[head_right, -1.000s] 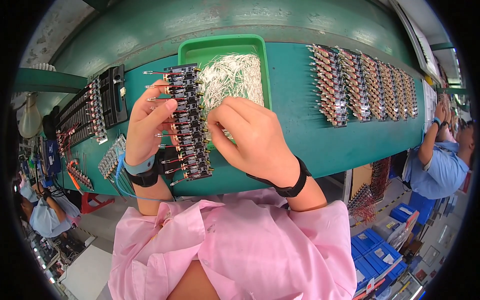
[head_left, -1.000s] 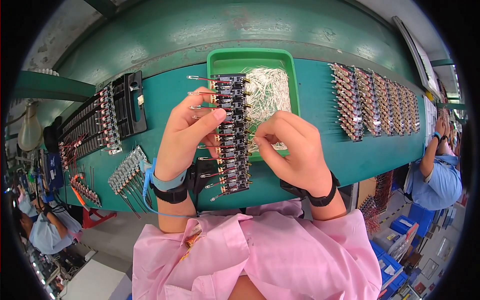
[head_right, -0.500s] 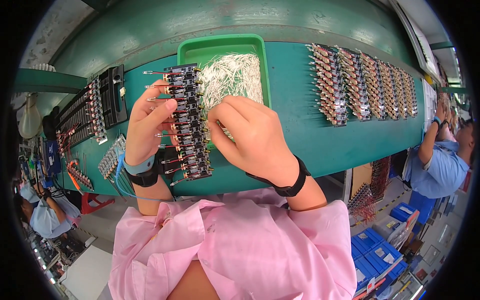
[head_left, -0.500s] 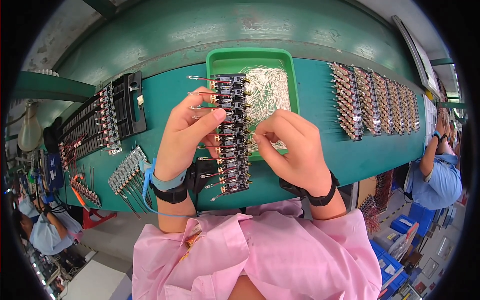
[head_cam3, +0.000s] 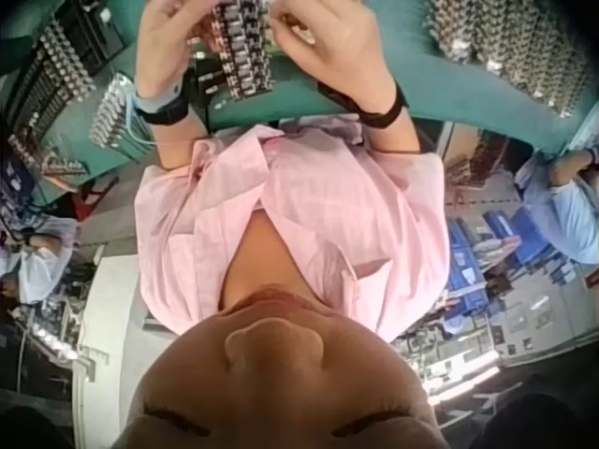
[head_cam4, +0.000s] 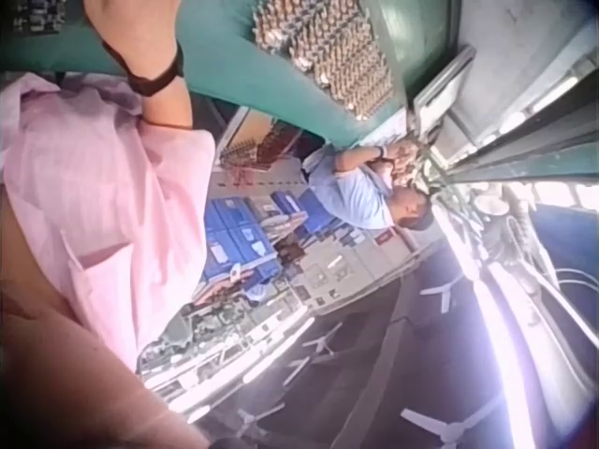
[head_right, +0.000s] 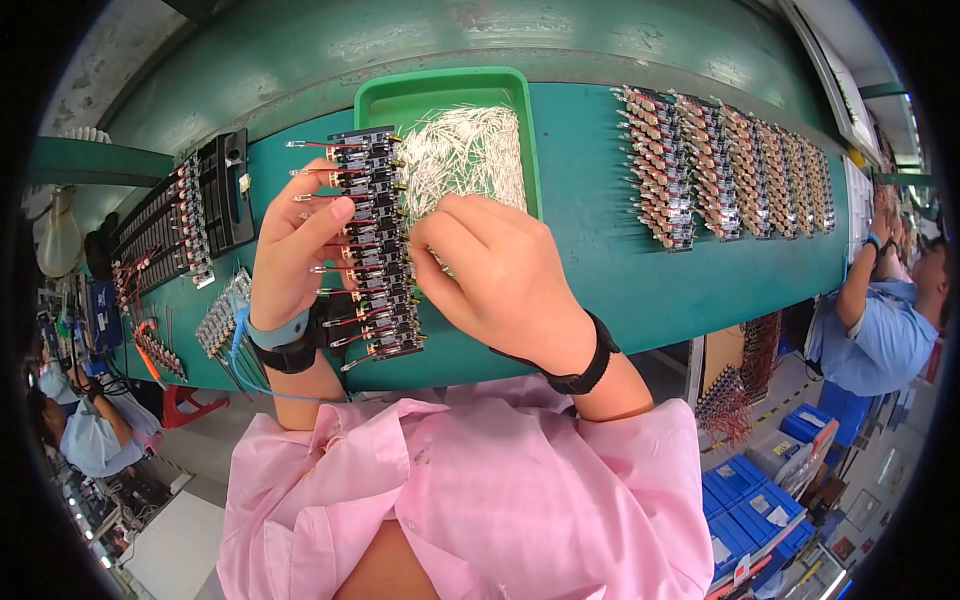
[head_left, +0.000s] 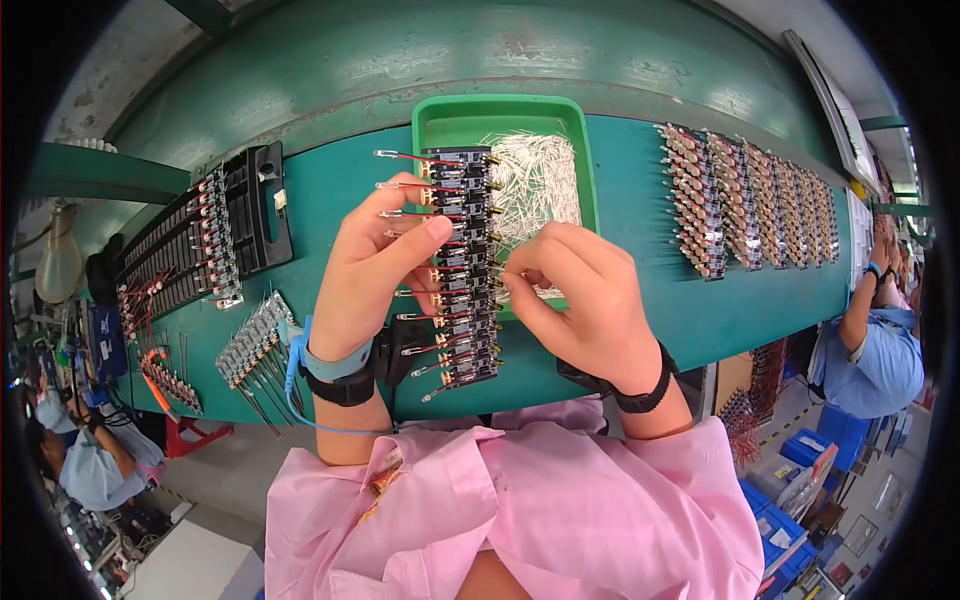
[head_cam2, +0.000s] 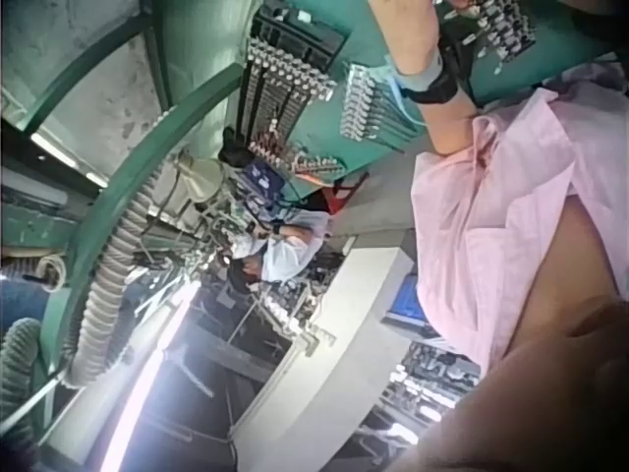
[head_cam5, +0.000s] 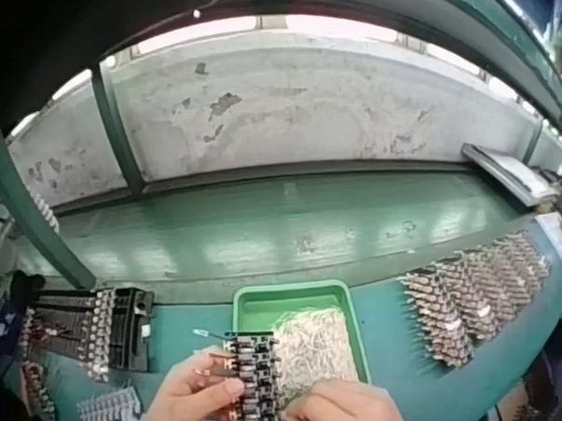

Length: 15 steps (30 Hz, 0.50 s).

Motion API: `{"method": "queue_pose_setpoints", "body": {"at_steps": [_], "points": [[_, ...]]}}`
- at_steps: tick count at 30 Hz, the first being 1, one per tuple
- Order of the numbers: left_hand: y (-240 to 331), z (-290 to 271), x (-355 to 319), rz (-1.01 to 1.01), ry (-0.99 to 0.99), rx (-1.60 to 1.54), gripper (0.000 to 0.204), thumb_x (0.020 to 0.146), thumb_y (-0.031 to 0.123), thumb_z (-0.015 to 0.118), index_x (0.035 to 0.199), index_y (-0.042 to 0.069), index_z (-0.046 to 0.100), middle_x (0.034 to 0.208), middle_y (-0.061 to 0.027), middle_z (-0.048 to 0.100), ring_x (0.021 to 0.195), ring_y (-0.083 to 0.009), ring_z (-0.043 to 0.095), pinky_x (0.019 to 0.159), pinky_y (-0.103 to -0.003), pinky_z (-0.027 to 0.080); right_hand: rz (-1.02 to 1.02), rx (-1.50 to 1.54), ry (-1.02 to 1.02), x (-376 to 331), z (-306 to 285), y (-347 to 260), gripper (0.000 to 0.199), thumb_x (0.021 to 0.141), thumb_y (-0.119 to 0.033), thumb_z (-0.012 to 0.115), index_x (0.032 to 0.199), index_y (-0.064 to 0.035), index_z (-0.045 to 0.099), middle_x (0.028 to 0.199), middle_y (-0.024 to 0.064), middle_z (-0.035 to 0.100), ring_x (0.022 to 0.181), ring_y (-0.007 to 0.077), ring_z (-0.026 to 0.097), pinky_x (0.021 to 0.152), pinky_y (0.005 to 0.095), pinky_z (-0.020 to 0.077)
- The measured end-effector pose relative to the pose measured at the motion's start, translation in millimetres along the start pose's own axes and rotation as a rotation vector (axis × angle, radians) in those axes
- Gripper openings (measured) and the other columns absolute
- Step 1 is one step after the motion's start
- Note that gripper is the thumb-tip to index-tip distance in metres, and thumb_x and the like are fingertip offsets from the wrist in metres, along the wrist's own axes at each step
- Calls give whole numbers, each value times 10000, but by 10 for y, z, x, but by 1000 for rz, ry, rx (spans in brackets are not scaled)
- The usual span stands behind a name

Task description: The person picks up a circuit board strip and inserts small white components into it by hand, one at a time, from a green tray. After filling the strip, the person places it on the table and picks up another circuit board strip to repeat the process.

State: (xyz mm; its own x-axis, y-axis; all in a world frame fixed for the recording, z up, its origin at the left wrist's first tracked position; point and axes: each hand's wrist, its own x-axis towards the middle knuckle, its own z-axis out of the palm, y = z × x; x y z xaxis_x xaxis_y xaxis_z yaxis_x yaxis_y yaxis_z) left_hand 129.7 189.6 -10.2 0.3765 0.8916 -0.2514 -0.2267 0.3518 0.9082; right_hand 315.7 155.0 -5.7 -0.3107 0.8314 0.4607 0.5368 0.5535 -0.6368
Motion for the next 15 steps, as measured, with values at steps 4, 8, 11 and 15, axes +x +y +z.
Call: {"method": "queue_pose_setpoints", "body": {"at_steps": [4, 8, 11, 15], "points": [[14, 4, -11, -2, -1, -6, 248, 852, 141, 542, 1058, 26, 468, 741, -54, 605, 488, -85, 544, 391, -198, 438, 23, 20, -10, -6, -2, 5, 136, 654, 83, 601, 729, -1, 525, 650, 61, 507, 549, 165, 511, 483, 265, 407], [14, 4, -8, -24, -23, -46, 259, 854, 145, 538, 1071, 22, 467, 730, -48, 599, 481, -79, 538, 387, -193, 433, 70, 76, -21, -7, -1, 11, 140, 662, 93, 589, 745, 3, 521, 663, 63, 506, 552, 161, 505, 492, 259, 406], [-11, 7, -2, -38, -33, -69, 266, 856, 145, 534, 1081, 21, 465, 726, -46, 596, 475, -74, 533, 383, -190, 428, 87, 95, -27, 0, -2, 4, 141, 669, 97, 581, 756, 6, 518, 669, 64, 504, 554, 157, 501, 499, 253, 405], [-26, 12, 3, -45, -40, -77, 270, 859, 145, 529, 1090, 22, 465, 725, -47, 595, 468, -68, 525, 377, -187, 423, 100, 84, -21, 5, -1, -1, 132, 684, 96, 574, 764, 5, 519, 669, 62, 504, 554, 151, 496, 508, 249, 403]]}}
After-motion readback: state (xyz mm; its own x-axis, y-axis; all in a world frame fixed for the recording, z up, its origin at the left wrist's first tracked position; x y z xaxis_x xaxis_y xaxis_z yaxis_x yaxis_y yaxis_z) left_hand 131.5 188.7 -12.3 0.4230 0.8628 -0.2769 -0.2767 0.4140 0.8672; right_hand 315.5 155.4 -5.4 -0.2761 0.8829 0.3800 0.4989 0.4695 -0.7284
